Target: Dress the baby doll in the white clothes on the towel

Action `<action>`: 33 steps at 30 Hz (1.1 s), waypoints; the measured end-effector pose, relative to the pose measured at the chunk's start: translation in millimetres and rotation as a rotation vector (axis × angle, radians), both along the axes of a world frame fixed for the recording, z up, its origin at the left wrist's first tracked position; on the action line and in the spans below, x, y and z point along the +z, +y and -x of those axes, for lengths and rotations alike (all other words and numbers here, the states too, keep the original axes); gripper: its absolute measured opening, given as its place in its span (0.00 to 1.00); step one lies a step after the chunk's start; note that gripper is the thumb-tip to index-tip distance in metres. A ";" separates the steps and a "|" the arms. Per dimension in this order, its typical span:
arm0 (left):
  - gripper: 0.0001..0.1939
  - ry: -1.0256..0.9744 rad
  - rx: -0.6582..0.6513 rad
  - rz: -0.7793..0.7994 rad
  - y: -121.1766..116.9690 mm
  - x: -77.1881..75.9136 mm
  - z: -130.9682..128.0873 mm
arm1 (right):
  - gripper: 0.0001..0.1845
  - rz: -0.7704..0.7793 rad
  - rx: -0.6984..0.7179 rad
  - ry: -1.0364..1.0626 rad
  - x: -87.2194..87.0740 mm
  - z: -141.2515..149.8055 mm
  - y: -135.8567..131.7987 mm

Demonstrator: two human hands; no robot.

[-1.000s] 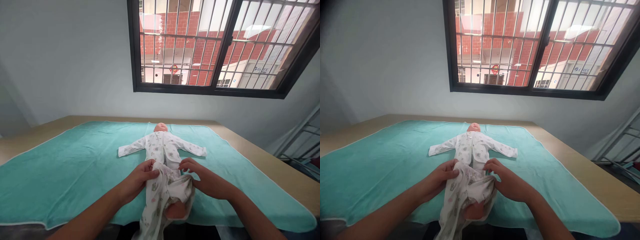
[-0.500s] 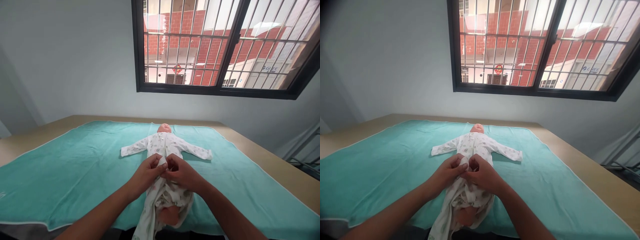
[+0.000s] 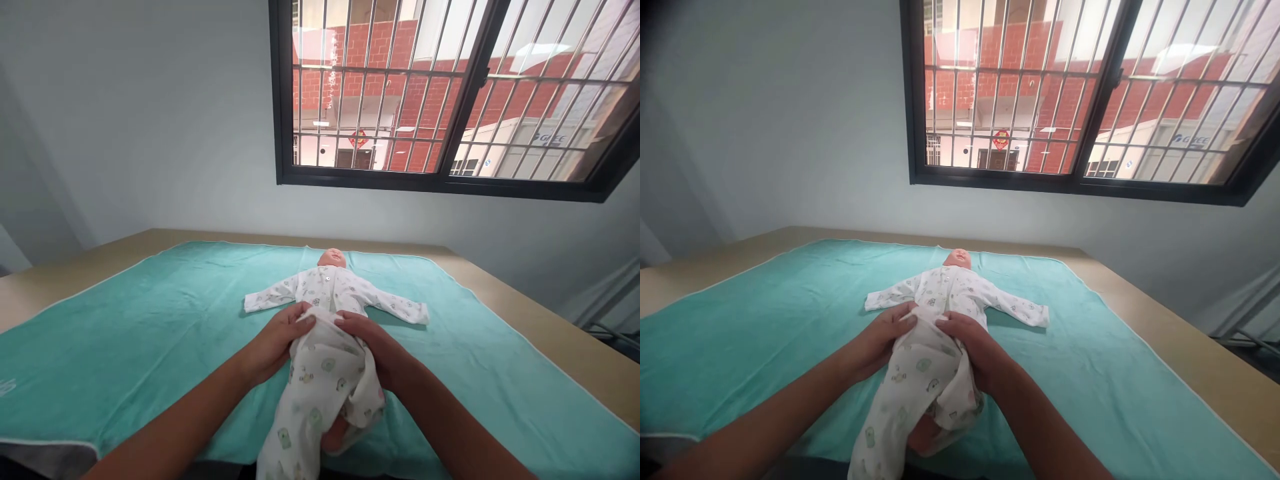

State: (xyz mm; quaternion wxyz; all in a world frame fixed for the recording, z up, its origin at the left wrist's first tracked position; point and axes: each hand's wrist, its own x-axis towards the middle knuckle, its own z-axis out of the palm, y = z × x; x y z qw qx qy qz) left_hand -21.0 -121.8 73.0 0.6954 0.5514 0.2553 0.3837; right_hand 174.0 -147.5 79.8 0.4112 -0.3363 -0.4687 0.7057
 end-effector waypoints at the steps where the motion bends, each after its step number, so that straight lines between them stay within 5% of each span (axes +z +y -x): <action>1: 0.17 -0.061 0.052 0.027 -0.1 -1.9 -5.7 | 0.16 -0.032 0.072 -0.086 1.3 0.4 -0.2; 5: 0.18 -0.079 0.080 0.060 -2.1 -2.7 -18.1 | 0.19 -0.092 0.268 -0.414 5.3 -3.3 1.8; 12: 0.18 0.270 -0.240 -0.092 -3.3 6.9 6.8 | 0.25 0.062 0.008 -0.018 -8.3 5.5 7.2; 17: 0.20 -0.068 -0.046 0.055 -5.3 -7.3 2.6 | 0.25 -0.090 0.073 -0.138 -10.4 10.6 3.5; 22: 0.18 -0.212 -0.072 0.190 -11.4 -11.7 1.5 | 0.21 -0.136 0.219 -0.444 -4.6 1.9 -2.4; 27: 0.24 0.055 -0.270 0.100 -14.7 -6.8 12.6 | 0.25 -0.017 -0.033 -0.123 -8.9 7.8 -8.0; 31: 0.21 -0.008 -0.099 0.087 -13.1 -12.1 6.6 | 0.28 -0.036 -0.074 -0.083 -8.0 14.8 -12.0; 33: 0.21 -0.138 -0.021 0.122 -12.4 -16.9 1.1 | 0.28 -0.104 0.021 -0.183 -5.7 14.1 -12.9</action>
